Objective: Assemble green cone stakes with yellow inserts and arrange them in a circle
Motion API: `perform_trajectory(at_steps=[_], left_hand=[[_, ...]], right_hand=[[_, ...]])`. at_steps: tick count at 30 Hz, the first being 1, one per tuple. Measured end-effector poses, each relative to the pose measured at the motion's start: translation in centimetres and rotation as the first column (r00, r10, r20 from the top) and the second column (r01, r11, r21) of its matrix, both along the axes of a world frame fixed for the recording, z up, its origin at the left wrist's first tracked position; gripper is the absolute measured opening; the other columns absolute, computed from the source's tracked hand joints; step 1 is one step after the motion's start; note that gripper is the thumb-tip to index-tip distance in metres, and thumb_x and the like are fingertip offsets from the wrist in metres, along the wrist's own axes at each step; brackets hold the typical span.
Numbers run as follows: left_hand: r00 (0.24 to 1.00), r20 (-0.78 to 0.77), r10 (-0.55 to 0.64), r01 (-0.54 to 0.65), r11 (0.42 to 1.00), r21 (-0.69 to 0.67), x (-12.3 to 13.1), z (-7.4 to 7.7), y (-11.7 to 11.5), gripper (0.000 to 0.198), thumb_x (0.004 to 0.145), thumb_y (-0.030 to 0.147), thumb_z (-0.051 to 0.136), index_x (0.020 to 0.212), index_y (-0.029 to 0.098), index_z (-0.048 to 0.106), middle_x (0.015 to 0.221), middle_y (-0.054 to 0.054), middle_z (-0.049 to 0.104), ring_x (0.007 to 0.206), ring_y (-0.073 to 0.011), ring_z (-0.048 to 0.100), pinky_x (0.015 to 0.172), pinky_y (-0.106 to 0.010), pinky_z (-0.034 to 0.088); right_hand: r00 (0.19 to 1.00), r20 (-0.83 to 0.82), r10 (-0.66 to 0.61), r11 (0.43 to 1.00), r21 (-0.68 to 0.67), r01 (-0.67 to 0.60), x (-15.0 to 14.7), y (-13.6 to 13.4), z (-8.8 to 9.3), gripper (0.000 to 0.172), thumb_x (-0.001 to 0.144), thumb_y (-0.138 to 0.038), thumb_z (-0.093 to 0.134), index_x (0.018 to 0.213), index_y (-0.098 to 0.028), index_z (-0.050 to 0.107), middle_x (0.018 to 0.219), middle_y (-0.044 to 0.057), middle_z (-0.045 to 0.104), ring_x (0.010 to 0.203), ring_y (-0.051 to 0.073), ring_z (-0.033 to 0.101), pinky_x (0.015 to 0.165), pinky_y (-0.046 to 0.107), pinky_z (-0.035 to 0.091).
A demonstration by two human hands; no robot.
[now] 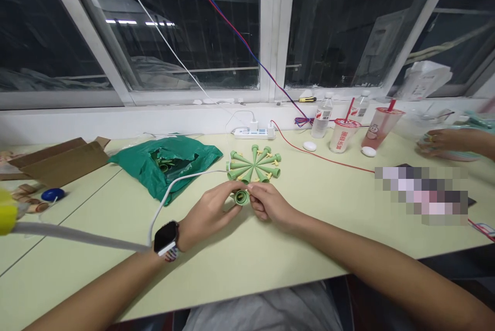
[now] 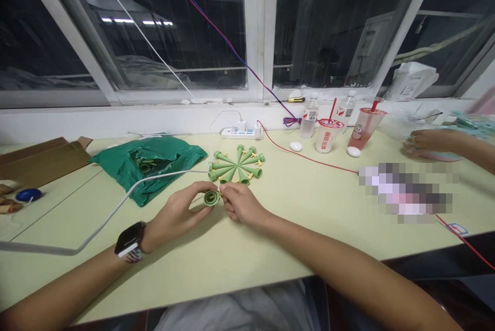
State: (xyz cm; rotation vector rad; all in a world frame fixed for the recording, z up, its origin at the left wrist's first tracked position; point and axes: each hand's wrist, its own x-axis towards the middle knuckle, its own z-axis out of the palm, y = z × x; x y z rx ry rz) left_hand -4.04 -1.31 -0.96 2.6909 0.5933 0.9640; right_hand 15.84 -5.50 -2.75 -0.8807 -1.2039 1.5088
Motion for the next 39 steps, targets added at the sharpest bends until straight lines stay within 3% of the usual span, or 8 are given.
perform_trajectory(at_steps=[6,13,19,24,32,35,39], left_hand=[[0.988,0.102,0.118,-0.096,0.975,-0.199,0.5,-0.3,0.2,0.023,0.096,0.025,0.064,0.118,0.023,0.058,0.11,-0.006,0.068,0.099,-0.02,0.066,0.086,-0.031,0.054],[0.967,0.22,0.127,-0.035,0.924,-0.38,1.0,-0.3,0.2,0.027,0.094,0.029,0.07,0.118,0.022,0.062,0.117,-0.008,0.068,0.113,-0.0225,0.066,0.102,-0.037,0.052],[0.939,0.276,0.206,-0.022,0.835,-0.55,1.2,-0.5,1.0,0.033,0.088,0.038,0.078,0.115,0.022,0.069,0.12,-0.008,0.071,0.112,-0.025,0.068,0.097,-0.036,0.055],[0.929,0.266,0.257,-0.02,0.752,-0.659,1.2,-0.3,1.5,0.039,0.083,0.041,0.083,0.113,0.018,0.071,0.097,-0.006,0.074,0.089,-0.0219,0.069,0.08,-0.033,0.055],[0.94,0.252,0.231,0.085,0.555,-0.827,1.0,0.4,1.5,0.04,0.078,0.037,0.087,0.108,0.017,0.07,0.086,-0.005,0.075,0.084,-0.0219,0.072,0.076,-0.031,0.055],[0.938,0.246,0.246,0.071,0.557,-0.828,1.1,0.8,1.4,0.04,0.074,0.035,0.09,0.105,0.018,0.071,0.084,-0.004,0.076,0.081,-0.0208,0.072,0.074,-0.03,0.054],[0.932,0.255,0.258,0.049,0.607,-0.793,1.8,1.0,1.4,0.04,0.069,0.032,0.092,0.097,0.018,0.068,0.075,0.0,0.073,0.073,-0.0186,0.07,0.068,-0.028,0.052]], right_hand=[[0.976,0.2,-0.083,0.981,0.189,0.044,0.5,0.1,-0.2,0.041,0.102,-0.054,0.049,0.077,-0.021,0.05,0.052,-0.008,0.047,0.042,0.009,0.045,0.048,0.022,0.035],[0.97,0.215,-0.114,0.977,0.202,0.07,1.1,0.5,0.0,0.039,0.103,-0.05,0.048,0.077,-0.021,0.05,0.052,-0.007,0.051,0.043,0.009,0.047,0.05,0.022,0.038],[0.958,0.244,-0.153,0.966,0.24,0.093,1.5,0.6,0.3,0.031,0.097,-0.049,0.059,0.084,-0.021,0.054,0.067,-0.006,0.056,0.047,0.008,0.053,0.05,0.022,0.041],[0.946,0.272,-0.179,0.96,0.26,0.106,1.8,0.7,0.4,0.024,0.091,-0.044,0.067,0.092,-0.021,0.059,0.083,-0.003,0.063,0.05,0.009,0.06,0.047,0.022,0.043],[0.929,0.311,-0.201,0.945,0.312,0.1,1.8,0.6,0.3,0.017,0.09,-0.035,0.067,0.089,-0.019,0.063,0.079,0.0,0.07,0.053,0.013,0.065,0.051,0.025,0.048],[0.932,0.313,-0.183,0.945,0.318,0.078,1.9,0.5,0.3,0.017,0.092,-0.036,0.065,0.087,-0.019,0.064,0.077,0.001,0.07,0.053,0.013,0.066,0.051,0.025,0.049],[0.956,0.27,-0.118,0.96,0.275,0.041,2.2,0.5,0.4,0.025,0.092,-0.043,0.066,0.085,-0.019,0.063,0.074,0.002,0.07,0.054,0.015,0.068,0.052,0.026,0.053]])
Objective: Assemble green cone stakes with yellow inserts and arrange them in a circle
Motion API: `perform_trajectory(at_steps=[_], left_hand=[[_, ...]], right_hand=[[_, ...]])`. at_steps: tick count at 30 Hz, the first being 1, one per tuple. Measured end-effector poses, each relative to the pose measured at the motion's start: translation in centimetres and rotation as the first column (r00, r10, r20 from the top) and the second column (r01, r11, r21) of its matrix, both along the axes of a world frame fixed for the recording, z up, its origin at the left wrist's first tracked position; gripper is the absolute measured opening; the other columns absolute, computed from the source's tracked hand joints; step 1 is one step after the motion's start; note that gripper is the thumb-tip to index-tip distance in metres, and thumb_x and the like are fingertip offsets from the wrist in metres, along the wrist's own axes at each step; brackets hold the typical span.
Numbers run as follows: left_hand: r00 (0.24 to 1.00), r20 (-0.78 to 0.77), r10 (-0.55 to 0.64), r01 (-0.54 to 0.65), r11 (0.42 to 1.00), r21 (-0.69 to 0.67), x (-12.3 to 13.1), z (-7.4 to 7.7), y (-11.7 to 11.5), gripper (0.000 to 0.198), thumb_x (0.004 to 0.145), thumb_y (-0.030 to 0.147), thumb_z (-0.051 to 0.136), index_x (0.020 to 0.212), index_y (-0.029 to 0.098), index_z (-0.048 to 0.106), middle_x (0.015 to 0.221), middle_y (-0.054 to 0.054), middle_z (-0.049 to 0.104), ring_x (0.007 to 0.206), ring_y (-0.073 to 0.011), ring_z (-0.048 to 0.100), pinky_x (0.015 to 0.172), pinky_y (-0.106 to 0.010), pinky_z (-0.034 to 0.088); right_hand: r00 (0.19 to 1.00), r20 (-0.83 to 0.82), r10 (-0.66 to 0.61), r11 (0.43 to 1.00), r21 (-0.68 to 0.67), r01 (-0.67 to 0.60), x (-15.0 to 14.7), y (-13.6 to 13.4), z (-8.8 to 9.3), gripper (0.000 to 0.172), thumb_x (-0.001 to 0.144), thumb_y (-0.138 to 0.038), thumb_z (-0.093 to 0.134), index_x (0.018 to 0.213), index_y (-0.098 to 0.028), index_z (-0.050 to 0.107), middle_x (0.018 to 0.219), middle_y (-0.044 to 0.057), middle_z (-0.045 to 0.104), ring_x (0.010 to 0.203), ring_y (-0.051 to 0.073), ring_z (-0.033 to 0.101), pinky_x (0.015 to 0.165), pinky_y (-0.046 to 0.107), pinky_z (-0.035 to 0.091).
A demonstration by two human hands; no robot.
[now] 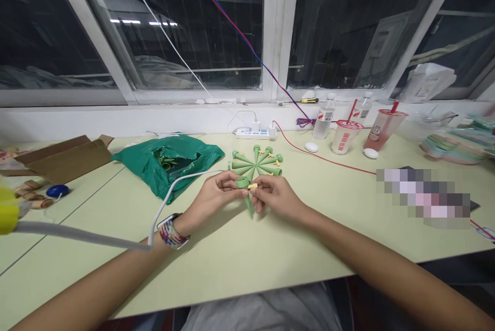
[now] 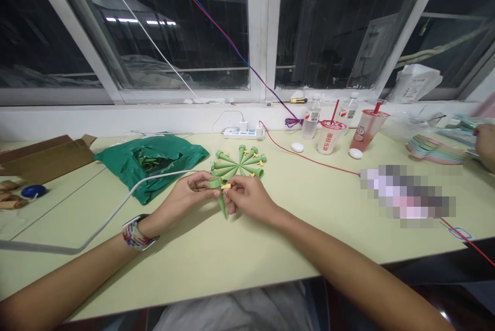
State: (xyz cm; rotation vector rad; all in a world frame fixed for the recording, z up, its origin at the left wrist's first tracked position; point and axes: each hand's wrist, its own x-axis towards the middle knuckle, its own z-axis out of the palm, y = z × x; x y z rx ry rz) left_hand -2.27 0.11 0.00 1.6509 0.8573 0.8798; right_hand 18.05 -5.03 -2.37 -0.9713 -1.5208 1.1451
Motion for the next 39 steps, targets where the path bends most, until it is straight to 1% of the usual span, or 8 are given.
perform_trajectory(at_steps=[6,12,22,26,29,32,35,39], left_hand=[[1.0,0.013,-0.01,0.01,0.999,0.038,0.5,0.0,-0.1,0.037,0.067,0.032,0.092,0.086,0.018,0.063,0.073,0.001,0.07,0.069,-0.0167,0.068,0.065,-0.027,0.052],[0.996,0.04,-0.086,0.088,0.994,-0.064,0.1,-0.1,-0.2,0.036,0.074,0.032,0.089,0.096,0.018,0.065,0.085,-0.004,0.076,0.082,-0.0206,0.072,0.075,-0.03,0.054],[0.996,0.077,-0.046,0.05,0.997,-0.053,0.3,0.0,-0.2,0.035,0.069,0.029,0.092,0.092,0.019,0.067,0.078,0.0,0.073,0.077,-0.019,0.07,0.073,-0.03,0.053],[0.986,0.154,-0.056,0.071,0.993,-0.092,0.4,-0.5,0.0,0.035,0.075,0.031,0.089,0.099,0.019,0.067,0.085,-0.002,0.073,0.085,-0.0211,0.07,0.082,-0.034,0.053],[0.967,0.253,-0.013,0.042,0.993,-0.108,0.6,-0.7,0.1,0.034,0.077,0.033,0.088,0.101,0.02,0.067,0.092,-0.003,0.074,0.09,-0.02,0.07,0.085,-0.033,0.053],[0.953,0.298,0.051,-0.019,0.994,-0.109,0.7,-0.5,0.1,0.032,0.077,0.035,0.088,0.097,0.019,0.069,0.089,-0.003,0.073,0.089,-0.019,0.069,0.084,-0.031,0.052],[0.949,0.303,0.088,-0.065,0.994,-0.086,0.8,-0.3,0.2,0.031,0.076,0.036,0.088,0.096,0.019,0.071,0.086,-0.002,0.072,0.087,-0.0189,0.068,0.084,-0.032,0.052],[0.956,0.283,0.081,-0.062,0.995,-0.075,0.8,-0.3,0.4,0.03,0.076,0.037,0.088,0.097,0.019,0.074,0.09,-0.004,0.074,0.087,-0.0199,0.069,0.084,-0.034,0.053]], right_hand=[[0.995,-0.062,0.074,0.995,-0.062,-0.078,0.3,-0.1,0.1,0.034,0.092,-0.05,0.067,0.085,-0.017,0.062,0.071,0.001,0.068,0.055,0.017,0.07,0.052,0.029,0.058],[0.997,0.051,0.061,0.996,0.06,-0.064,0.4,-0.2,0.3,0.031,0.097,-0.047,0.061,0.084,-0.018,0.062,0.072,0.001,0.068,0.057,0.017,0.071,0.055,0.03,0.059],[0.995,-0.056,0.083,0.996,-0.013,-0.084,0.2,0.2,-0.2,0.036,0.091,-0.053,0.07,0.085,-0.018,0.063,0.071,0.001,0.068,0.055,0.018,0.071,0.051,0.029,0.059],[0.998,-0.065,0.0,1.0,-0.011,0.0,-0.3,0.4,0.1,0.03,0.092,-0.049,0.068,0.086,-0.021,0.06,0.068,-0.002,0.065,0.051,0.017,0.067,0.047,0.028,0.055],[0.991,0.023,-0.128,0.991,0.031,0.128,-0.4,0.5,0.2,0.024,0.091,-0.046,0.069,0.093,-0.023,0.061,0.066,-0.004,0.062,0.049,0.015,0.062,0.045,0.026,0.048],[0.951,0.178,-0.253,0.959,0.173,0.223,-0.3,0.4,0.1,0.025,0.085,-0.041,0.076,0.097,-0.023,0.064,0.073,-0.003,0.064,0.056,0.014,0.061,0.052,0.027,0.047],[0.914,0.274,-0.3,0.934,0.282,0.221,0.0,0.3,0.3,0.024,0.084,-0.037,0.076,0.099,-0.023,0.063,0.083,-0.001,0.068,0.06,0.014,0.061,0.058,0.027,0.048],[0.867,0.296,-0.4,0.86,0.448,0.243,0.4,1.2,2.2,0.018,0.089,-0.034,0.068,0.102,-0.022,0.065,0.102,0.004,0.071,0.072,0.015,0.064,0.065,0.028,0.049]])
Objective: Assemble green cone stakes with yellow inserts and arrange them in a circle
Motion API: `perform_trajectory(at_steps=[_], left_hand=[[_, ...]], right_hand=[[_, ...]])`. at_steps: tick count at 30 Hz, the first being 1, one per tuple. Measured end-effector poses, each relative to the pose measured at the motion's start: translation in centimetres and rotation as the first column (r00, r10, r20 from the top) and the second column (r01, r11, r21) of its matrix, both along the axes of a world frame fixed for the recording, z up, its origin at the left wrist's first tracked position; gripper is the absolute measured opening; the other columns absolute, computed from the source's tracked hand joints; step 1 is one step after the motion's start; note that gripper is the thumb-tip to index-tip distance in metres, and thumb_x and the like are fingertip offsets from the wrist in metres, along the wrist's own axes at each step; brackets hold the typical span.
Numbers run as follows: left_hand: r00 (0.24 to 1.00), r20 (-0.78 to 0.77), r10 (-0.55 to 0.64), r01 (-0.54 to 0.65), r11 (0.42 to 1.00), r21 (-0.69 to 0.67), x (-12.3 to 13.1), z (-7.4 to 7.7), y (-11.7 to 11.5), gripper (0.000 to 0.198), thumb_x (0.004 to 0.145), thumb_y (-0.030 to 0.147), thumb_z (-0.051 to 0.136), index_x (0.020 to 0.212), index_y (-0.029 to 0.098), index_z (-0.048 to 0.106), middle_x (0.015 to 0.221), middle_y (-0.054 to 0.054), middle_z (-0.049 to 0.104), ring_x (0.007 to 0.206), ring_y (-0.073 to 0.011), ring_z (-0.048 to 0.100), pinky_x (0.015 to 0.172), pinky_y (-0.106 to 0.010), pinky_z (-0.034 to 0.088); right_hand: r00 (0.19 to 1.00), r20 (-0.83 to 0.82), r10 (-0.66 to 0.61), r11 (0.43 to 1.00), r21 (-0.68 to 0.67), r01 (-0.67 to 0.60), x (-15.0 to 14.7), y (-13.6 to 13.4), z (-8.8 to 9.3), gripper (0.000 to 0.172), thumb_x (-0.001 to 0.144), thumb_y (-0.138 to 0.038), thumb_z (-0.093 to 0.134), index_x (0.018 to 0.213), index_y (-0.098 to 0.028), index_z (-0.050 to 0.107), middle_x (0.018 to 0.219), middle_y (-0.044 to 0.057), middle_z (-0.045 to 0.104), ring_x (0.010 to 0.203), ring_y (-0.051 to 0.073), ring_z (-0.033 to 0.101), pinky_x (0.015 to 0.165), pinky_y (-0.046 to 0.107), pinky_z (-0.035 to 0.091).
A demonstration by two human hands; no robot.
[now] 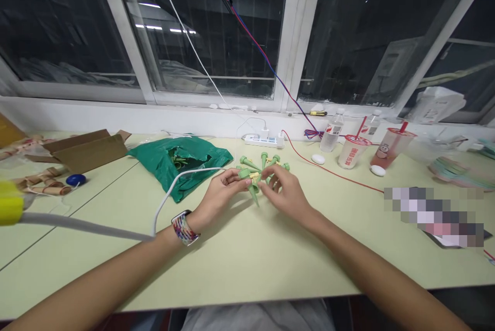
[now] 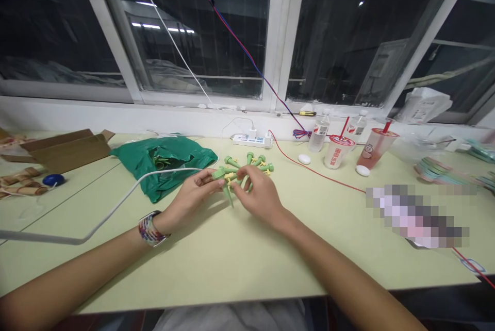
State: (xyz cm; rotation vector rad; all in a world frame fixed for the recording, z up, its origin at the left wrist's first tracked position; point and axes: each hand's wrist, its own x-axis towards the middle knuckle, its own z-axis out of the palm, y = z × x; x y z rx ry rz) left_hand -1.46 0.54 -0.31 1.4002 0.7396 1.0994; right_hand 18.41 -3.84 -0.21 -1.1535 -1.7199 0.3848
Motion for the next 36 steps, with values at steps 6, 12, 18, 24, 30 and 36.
perform_trajectory(at_steps=[6,12,18,24,30,36], left_hand=[[0.996,-0.076,0.051,-0.048,0.998,0.038,-0.1,-0.2,0.3,0.027,0.077,0.04,0.086,0.094,0.02,0.079,0.094,-0.006,0.076,0.089,-0.0222,0.068,0.084,-0.035,0.053],[0.991,-0.1,0.086,-0.076,0.992,0.1,-0.5,-0.7,1.2,0.024,0.081,0.042,0.082,0.09,0.02,0.08,0.094,-0.007,0.075,0.088,-0.0219,0.067,0.082,-0.036,0.052],[0.996,0.006,0.086,-0.087,0.996,0.013,-0.3,-0.6,1.5,0.037,0.08,0.045,0.083,0.105,0.018,0.078,0.104,-0.01,0.076,0.093,-0.0238,0.07,0.09,-0.039,0.055],[0.981,0.105,0.163,-0.161,0.986,-0.032,-1.0,-1.0,2.3,0.046,0.089,0.048,0.071,0.123,0.017,0.066,0.104,-0.011,0.076,0.1,-0.0249,0.072,0.097,-0.043,0.054],[0.983,0.062,0.174,-0.171,0.984,-0.04,-1.4,-1.3,2.6,0.045,0.089,0.045,0.068,0.125,0.018,0.066,0.108,-0.011,0.076,0.104,-0.0248,0.07,0.095,-0.04,0.053],[0.985,0.025,0.172,-0.17,0.983,-0.065,-1.1,-1.2,1.9,0.047,0.088,0.042,0.067,0.127,0.017,0.067,0.109,-0.011,0.075,0.105,-0.0259,0.069,0.094,-0.039,0.053]], right_hand=[[0.962,0.068,0.264,0.949,-0.198,-0.246,0.5,4.2,4.5,0.025,0.088,-0.039,0.073,0.105,-0.022,0.077,0.09,0.002,0.075,0.083,0.017,0.067,0.075,0.028,0.05],[0.917,0.057,0.395,0.864,-0.364,-0.349,0.1,7.5,5.5,0.03,0.077,-0.039,0.08,0.097,-0.016,0.079,0.079,0.003,0.073,0.077,0.016,0.064,0.067,0.025,0.047],[0.926,-0.128,0.355,0.818,-0.437,-0.374,-0.5,9.3,5.3,0.024,0.071,-0.027,0.077,0.092,-0.016,0.074,0.079,0.002,0.069,0.075,0.014,0.062,0.062,0.023,0.048],[0.993,0.077,0.089,0.889,-0.456,-0.044,1.8,16.4,6.8,0.012,0.074,-0.023,0.071,0.081,-0.014,0.071,0.084,0.006,0.069,0.077,0.014,0.06,0.062,0.021,0.047],[0.969,0.248,0.001,0.856,-0.501,0.128,2.7,21.9,5.4,0.012,0.072,-0.023,0.072,0.069,-0.012,0.068,0.073,0.007,0.065,0.068,0.015,0.055,0.059,0.026,0.043],[0.915,0.403,-0.031,0.818,-0.515,0.255,2.0,23.2,4.2,0.015,0.068,-0.022,0.076,0.063,-0.013,0.066,0.068,0.008,0.065,0.065,0.017,0.057,0.06,0.029,0.042]])
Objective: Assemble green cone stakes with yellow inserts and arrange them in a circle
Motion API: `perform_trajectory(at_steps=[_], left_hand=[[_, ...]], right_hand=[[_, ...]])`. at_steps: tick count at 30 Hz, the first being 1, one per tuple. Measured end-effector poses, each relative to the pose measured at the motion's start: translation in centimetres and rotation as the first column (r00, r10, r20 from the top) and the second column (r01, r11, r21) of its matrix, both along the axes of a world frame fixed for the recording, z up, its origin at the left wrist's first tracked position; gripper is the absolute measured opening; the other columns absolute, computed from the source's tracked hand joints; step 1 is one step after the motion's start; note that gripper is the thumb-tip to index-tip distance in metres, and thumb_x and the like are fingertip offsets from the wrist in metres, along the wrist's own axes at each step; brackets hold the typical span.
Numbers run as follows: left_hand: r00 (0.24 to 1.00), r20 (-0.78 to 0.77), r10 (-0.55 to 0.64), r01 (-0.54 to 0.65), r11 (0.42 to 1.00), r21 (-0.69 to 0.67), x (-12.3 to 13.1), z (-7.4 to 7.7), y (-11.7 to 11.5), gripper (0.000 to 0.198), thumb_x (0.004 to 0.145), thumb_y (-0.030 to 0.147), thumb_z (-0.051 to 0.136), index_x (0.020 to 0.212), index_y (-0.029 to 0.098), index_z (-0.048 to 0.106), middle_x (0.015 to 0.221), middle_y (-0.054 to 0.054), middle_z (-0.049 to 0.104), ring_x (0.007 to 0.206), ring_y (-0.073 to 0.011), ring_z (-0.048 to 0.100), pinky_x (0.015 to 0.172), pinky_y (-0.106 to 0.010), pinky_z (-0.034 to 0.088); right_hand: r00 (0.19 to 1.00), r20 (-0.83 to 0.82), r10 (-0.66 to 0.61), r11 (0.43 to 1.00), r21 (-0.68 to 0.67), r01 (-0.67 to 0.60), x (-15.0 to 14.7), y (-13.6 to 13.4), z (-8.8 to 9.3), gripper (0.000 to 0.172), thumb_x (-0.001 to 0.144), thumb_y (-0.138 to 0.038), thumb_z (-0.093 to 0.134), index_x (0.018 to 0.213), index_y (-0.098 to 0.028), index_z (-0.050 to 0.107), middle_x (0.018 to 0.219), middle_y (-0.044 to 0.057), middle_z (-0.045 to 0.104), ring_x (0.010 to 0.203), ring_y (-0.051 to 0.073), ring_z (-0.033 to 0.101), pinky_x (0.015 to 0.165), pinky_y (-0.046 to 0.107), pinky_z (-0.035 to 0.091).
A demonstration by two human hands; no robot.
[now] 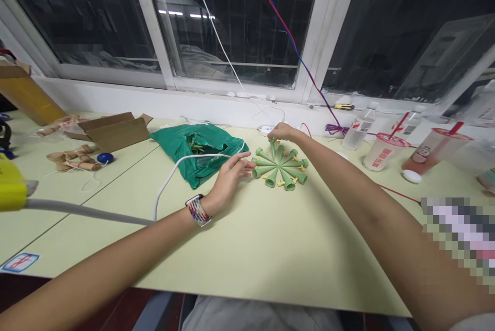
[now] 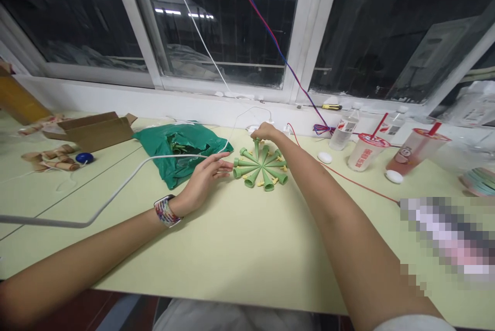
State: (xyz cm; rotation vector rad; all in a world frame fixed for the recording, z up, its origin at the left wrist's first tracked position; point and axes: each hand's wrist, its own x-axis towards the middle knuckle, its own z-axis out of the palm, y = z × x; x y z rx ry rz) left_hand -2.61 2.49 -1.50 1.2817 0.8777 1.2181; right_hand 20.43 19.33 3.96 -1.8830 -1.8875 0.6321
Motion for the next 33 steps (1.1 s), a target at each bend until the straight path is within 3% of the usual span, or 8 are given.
perform_trajectory(at_steps=[10,24,33], left_hand=[[0.999,-0.007,-0.04,0.04,0.999,-0.015,0.3,-0.2,-0.4,0.045,0.088,0.044,0.066,0.123,0.017,0.069,0.105,-0.011,0.074,0.103,-0.0258,0.068,0.091,-0.038,0.052],[0.998,0.005,-0.057,0.057,0.998,-0.013,0.3,-0.4,-0.3,0.036,0.085,0.045,0.07,0.109,0.018,0.074,0.1,-0.01,0.074,0.099,-0.0255,0.069,0.087,-0.038,0.053],[0.998,-0.004,-0.067,0.067,0.997,-0.029,0.3,-0.3,-0.4,0.036,0.085,0.046,0.069,0.109,0.018,0.072,0.101,-0.01,0.074,0.101,-0.0255,0.069,0.09,-0.039,0.052]], right_hand=[[0.995,0.102,0.007,0.999,-0.039,-0.003,0.0,0.2,-1.5,0.014,0.069,-0.025,0.077,0.069,-0.013,0.069,0.082,0.01,0.072,0.071,0.019,0.063,0.06,0.028,0.045],[0.984,0.164,0.066,0.997,-0.037,-0.061,-0.5,0.1,-2.2,0.013,0.073,-0.026,0.074,0.067,-0.014,0.071,0.081,0.008,0.074,0.072,0.017,0.064,0.059,0.025,0.044],[0.968,0.24,0.072,0.997,0.019,-0.079,-0.7,0.2,-2.8,0.014,0.072,-0.026,0.074,0.078,-0.014,0.076,0.083,0.009,0.074,0.081,0.022,0.066,0.065,0.026,0.046]])
